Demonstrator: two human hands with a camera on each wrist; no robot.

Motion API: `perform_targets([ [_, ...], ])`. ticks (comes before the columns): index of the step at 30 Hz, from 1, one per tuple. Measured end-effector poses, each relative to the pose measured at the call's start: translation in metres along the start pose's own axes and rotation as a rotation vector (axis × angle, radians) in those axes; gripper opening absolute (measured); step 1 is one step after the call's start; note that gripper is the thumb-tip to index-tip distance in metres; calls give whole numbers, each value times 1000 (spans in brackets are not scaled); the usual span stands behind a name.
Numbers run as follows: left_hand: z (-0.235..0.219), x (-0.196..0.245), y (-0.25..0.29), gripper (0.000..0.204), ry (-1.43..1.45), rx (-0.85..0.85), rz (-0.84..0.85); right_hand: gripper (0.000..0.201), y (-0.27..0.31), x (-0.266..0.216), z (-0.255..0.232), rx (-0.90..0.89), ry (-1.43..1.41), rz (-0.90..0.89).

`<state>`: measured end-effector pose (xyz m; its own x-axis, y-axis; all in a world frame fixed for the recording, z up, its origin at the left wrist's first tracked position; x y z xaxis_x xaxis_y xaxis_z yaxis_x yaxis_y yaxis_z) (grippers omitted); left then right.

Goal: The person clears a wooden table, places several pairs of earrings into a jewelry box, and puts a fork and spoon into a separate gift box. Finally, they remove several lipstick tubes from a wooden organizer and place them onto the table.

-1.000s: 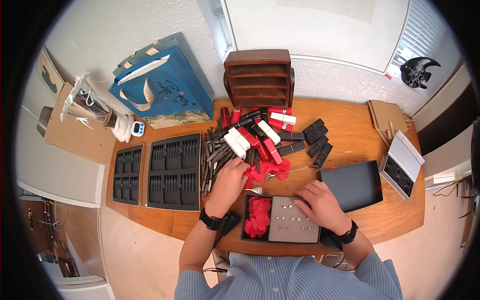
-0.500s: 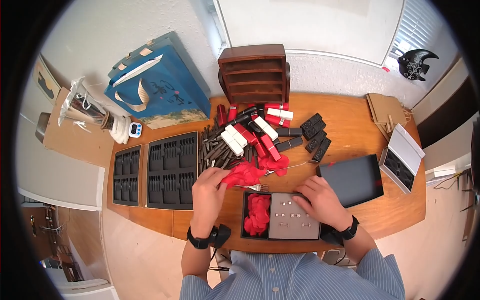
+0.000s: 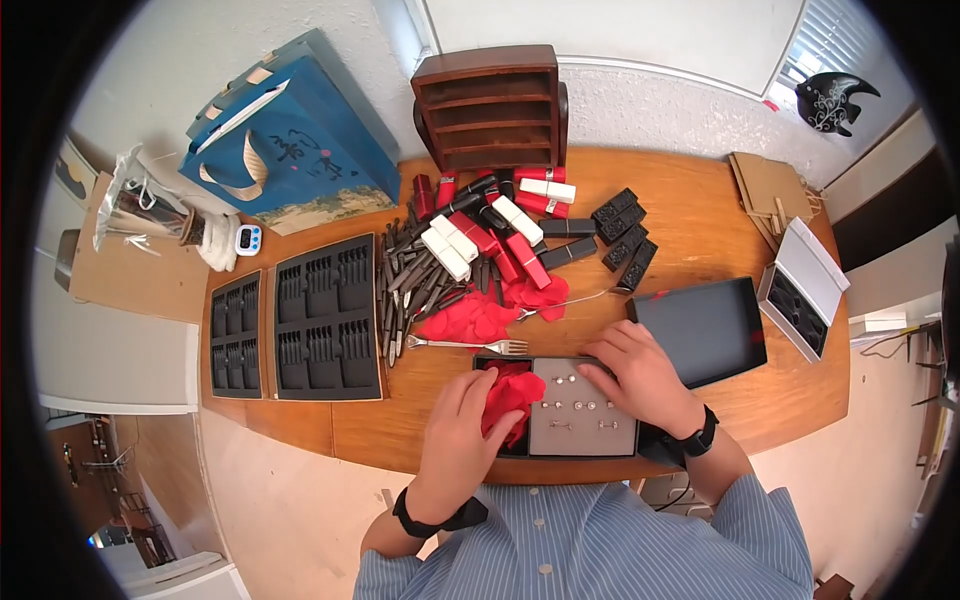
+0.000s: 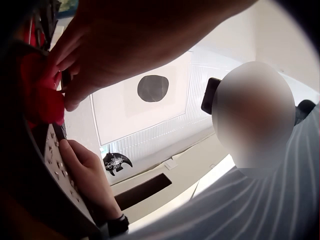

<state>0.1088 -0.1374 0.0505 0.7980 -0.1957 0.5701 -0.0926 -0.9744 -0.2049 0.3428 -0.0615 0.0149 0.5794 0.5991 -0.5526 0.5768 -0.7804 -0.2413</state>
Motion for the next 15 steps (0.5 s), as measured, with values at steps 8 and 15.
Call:
perform_targets([
  [8,6,6,19,50,90,-227,254,20,-1,0,-1,-1,0,-9],
  [15,9,5,15,44,97,-180,135,19,-2,-2,-1,29,18,-36],
])
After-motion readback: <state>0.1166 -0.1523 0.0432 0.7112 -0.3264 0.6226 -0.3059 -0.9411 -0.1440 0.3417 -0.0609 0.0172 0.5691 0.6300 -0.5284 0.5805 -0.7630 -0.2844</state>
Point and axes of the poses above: each hand's wrist, its own y-axis away from the middle knuckle, its own z-axis out of the palm, x = y × z, the point moved 2 cm from there along -y, towards the middle knuckle, and after that the axes turned 1 degree about -z, right-handed, at the moved point
